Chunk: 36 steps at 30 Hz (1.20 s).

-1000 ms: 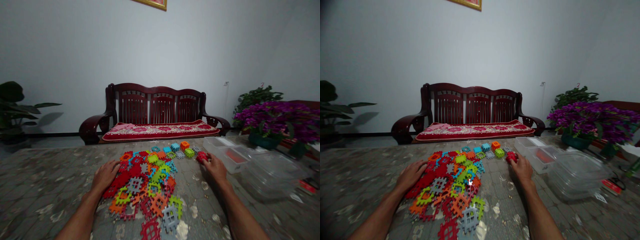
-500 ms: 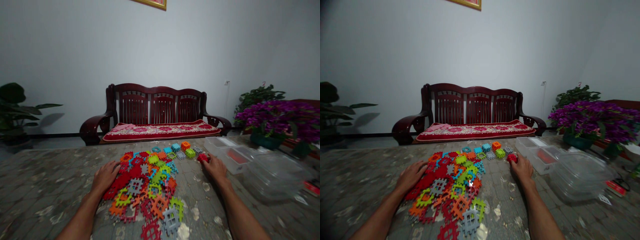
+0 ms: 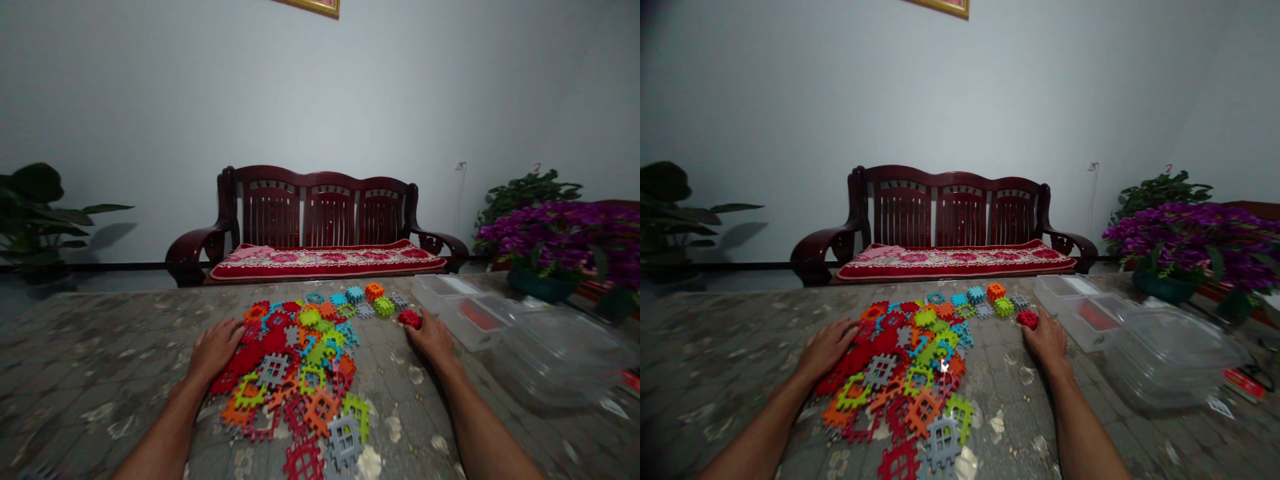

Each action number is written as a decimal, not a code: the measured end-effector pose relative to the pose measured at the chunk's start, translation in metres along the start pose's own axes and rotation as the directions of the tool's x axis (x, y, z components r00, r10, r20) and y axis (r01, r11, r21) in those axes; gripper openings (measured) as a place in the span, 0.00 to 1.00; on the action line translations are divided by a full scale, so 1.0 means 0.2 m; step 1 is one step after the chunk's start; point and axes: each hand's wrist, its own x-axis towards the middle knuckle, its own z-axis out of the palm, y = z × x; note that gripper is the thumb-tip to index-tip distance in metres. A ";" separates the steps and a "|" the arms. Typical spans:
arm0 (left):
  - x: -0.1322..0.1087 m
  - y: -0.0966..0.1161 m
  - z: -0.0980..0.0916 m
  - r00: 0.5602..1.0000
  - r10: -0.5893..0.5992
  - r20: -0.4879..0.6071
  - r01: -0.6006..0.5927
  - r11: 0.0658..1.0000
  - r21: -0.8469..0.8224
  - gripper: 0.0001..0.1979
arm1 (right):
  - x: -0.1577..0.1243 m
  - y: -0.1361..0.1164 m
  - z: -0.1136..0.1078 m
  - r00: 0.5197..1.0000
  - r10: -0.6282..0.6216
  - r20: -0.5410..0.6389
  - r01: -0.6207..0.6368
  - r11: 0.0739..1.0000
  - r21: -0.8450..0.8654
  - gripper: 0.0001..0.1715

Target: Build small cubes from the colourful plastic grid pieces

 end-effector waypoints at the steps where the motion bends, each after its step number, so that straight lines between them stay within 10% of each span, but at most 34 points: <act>1: 0.00 0.00 0.00 1.000 -0.001 -0.002 0.001 1.000 -0.002 0.25 | 0.01 0.00 0.01 1.000 -0.001 -0.002 0.001 1.000 -0.003 0.40; 10: -0.02 0.03 -0.03 1.000 -0.005 -0.008 0.005 1.000 -0.012 0.23 | 0.00 0.00 0.01 1.000 -0.030 -0.006 0.030 1.000 -0.002 0.37; 17: -0.02 0.04 -0.03 1.000 -0.004 -0.012 0.004 1.000 -0.010 0.23 | -0.09 -0.13 0.00 0.957 -0.131 -0.260 0.197 0.949 0.247 0.24; 22: -0.03 0.05 -0.04 1.000 -0.011 -0.007 0.011 1.000 -0.012 0.24 | -0.24 -0.35 -0.01 0.891 -0.448 0.079 0.337 0.766 0.547 0.13; 26: -0.03 0.05 -0.04 1.000 -0.009 -0.001 0.009 1.000 -0.007 0.24 | -0.37 -0.47 -0.06 0.822 -0.470 0.322 0.266 0.817 0.512 0.13; 36: -0.03 0.05 -0.05 1.000 -0.006 0.015 0.005 1.000 0.011 0.24 | -0.40 -0.50 -0.04 0.804 -0.444 0.395 0.159 0.801 0.577 0.07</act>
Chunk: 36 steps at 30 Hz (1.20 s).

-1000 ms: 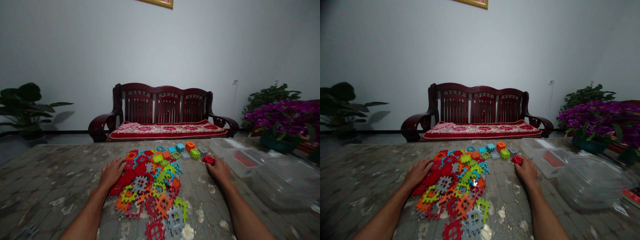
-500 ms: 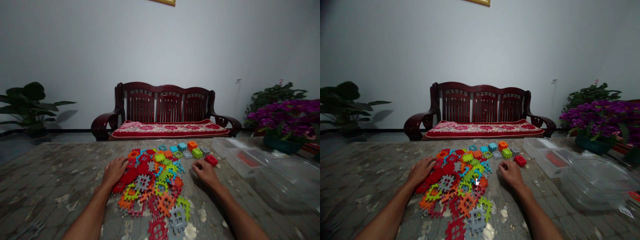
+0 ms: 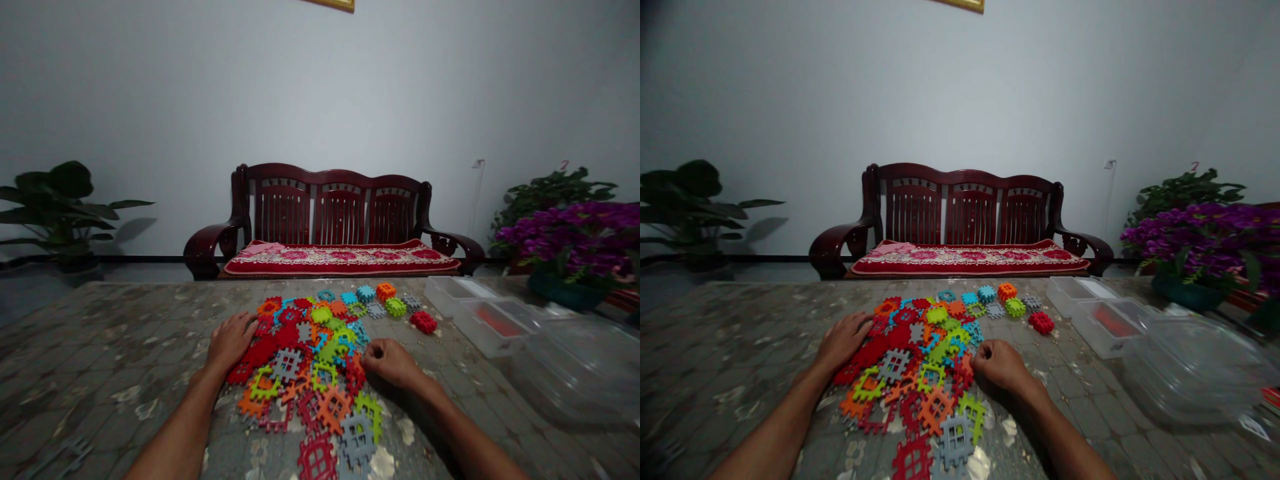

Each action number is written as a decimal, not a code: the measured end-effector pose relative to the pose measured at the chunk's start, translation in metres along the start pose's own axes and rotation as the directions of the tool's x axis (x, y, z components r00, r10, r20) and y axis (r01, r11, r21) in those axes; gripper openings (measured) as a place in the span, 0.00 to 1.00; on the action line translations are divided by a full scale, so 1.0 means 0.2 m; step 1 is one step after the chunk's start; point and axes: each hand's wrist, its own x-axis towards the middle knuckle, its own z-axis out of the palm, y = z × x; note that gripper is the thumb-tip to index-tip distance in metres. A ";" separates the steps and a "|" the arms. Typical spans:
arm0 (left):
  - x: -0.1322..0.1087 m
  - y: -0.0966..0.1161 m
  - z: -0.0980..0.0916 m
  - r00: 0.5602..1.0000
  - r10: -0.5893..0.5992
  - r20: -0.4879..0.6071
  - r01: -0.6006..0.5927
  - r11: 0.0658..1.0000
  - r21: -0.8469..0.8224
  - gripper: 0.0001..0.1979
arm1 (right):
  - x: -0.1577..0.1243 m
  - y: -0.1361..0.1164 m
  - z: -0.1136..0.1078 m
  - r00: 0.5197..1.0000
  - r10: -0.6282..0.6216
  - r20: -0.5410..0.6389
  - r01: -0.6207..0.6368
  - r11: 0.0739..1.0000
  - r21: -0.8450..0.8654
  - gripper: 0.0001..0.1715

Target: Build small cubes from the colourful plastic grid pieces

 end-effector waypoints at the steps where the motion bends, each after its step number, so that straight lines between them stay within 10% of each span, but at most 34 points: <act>1: 0.00 0.00 0.00 1.000 0.005 0.003 -0.005 1.000 0.001 0.24 | 0.01 0.02 0.00 1.000 -0.010 -0.007 0.010 0.999 0.047 0.07; 12: 0.00 0.00 0.00 1.000 -0.013 0.016 0.013 1.000 0.008 0.25 | 0.08 0.26 -0.25 0.896 -0.276 -0.348 0.346 0.925 0.157 0.17; 19: 0.02 -0.03 0.02 1.000 0.004 0.005 -0.004 1.000 0.008 0.24 | 0.09 0.47 -0.28 0.868 -0.168 -0.467 0.110 0.983 -0.148 0.16; 29: 0.02 -0.04 0.04 1.000 -0.006 -0.017 0.006 1.000 0.005 0.24 | 0.13 0.49 -0.24 0.933 -0.193 -0.304 0.141 0.972 -0.185 0.42; 36: 0.02 -0.04 0.04 1.000 0.015 -0.015 -0.014 1.000 0.005 0.25 | 0.12 0.45 -0.24 0.937 -0.230 -0.263 0.153 0.947 -0.283 0.36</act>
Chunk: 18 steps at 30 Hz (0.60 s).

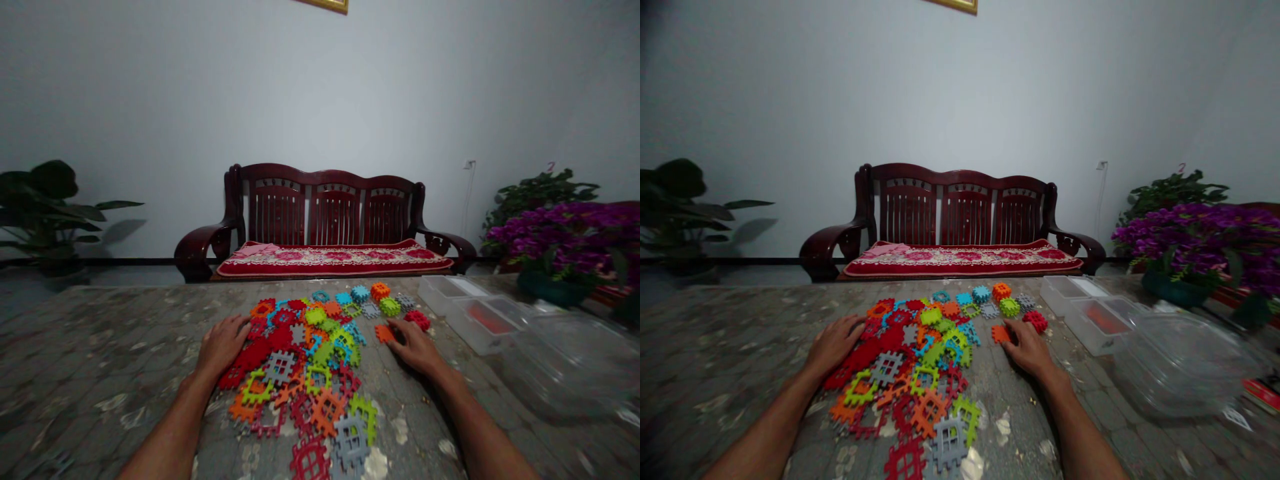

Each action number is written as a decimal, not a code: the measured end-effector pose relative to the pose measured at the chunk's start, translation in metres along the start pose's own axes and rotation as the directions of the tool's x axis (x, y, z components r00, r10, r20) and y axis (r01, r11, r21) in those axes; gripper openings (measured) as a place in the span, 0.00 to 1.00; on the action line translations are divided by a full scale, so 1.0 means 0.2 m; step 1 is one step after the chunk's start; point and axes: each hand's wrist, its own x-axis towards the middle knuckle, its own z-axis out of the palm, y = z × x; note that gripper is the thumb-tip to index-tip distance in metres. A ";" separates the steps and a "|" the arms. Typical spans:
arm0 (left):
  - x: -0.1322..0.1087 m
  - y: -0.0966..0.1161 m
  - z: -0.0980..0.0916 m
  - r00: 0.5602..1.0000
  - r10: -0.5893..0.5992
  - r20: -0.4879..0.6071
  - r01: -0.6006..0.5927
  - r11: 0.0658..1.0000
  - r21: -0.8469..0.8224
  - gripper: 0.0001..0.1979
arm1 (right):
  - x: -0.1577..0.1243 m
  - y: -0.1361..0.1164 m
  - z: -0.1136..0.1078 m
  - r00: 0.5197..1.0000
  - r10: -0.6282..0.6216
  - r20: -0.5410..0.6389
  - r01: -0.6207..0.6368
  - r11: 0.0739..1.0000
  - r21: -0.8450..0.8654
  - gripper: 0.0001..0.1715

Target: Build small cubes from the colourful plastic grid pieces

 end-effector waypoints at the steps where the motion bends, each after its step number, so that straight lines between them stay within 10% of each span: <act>1: 0.00 0.00 0.00 1.000 0.002 -0.004 -0.002 1.000 0.002 0.25 | 0.00 -0.01 0.00 1.000 -0.003 -0.004 0.003 1.000 -0.019 0.36; 18: -0.01 0.01 -0.01 1.000 -0.014 -0.001 0.014 1.000 -0.006 0.24 | -0.02 -0.07 0.05 0.990 0.012 -0.143 -0.024 0.996 -0.086 0.33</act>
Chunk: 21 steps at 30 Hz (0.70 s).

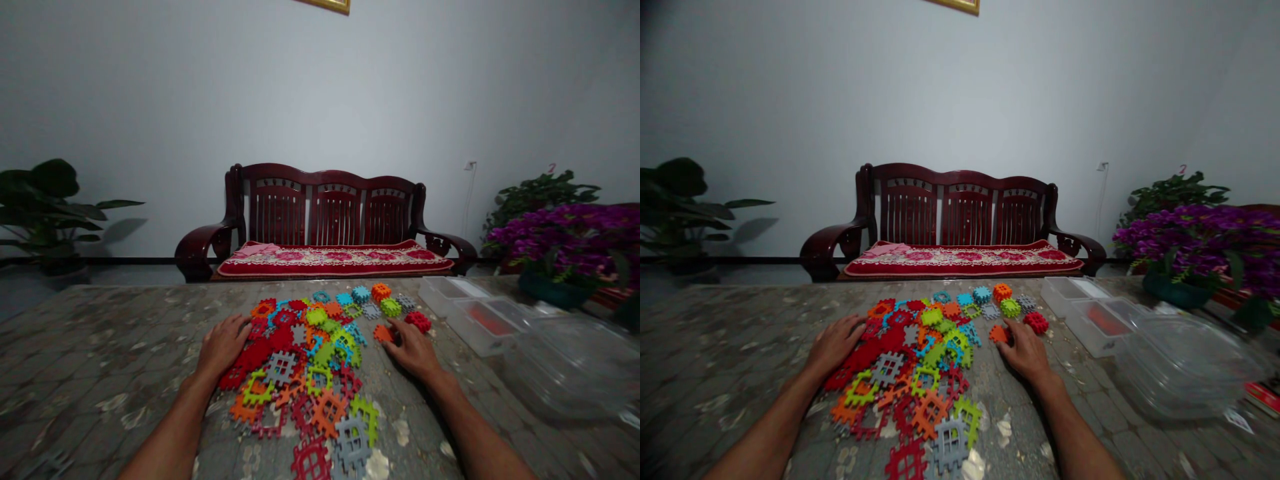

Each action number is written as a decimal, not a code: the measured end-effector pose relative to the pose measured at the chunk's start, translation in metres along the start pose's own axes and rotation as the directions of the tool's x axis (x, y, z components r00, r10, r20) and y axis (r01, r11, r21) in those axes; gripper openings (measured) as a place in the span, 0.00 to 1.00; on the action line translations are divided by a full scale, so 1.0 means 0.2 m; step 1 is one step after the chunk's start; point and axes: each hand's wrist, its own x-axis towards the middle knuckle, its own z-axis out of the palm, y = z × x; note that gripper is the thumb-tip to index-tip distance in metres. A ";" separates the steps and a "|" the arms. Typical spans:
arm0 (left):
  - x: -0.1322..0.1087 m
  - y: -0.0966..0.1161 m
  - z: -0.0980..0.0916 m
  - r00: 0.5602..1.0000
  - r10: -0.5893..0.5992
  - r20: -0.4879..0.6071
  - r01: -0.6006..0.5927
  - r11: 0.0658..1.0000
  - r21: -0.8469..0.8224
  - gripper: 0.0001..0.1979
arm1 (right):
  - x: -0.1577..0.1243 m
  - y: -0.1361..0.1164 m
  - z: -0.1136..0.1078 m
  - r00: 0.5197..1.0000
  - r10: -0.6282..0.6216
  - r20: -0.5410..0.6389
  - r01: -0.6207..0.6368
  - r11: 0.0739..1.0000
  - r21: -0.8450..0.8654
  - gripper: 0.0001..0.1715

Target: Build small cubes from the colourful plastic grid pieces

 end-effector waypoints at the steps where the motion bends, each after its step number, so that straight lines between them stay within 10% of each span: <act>1: 0.00 0.00 0.00 1.000 0.003 0.006 -0.003 1.000 0.002 0.24 | 0.00 -0.01 0.00 1.000 0.007 -0.010 -0.007 1.000 -0.011 0.33; 21: 0.01 -0.02 0.02 1.000 0.018 -0.013 -0.018 1.000 -0.017 0.25 | 0.01 -0.03 0.03 0.997 0.061 -0.045 -0.066 0.990 -0.126 0.27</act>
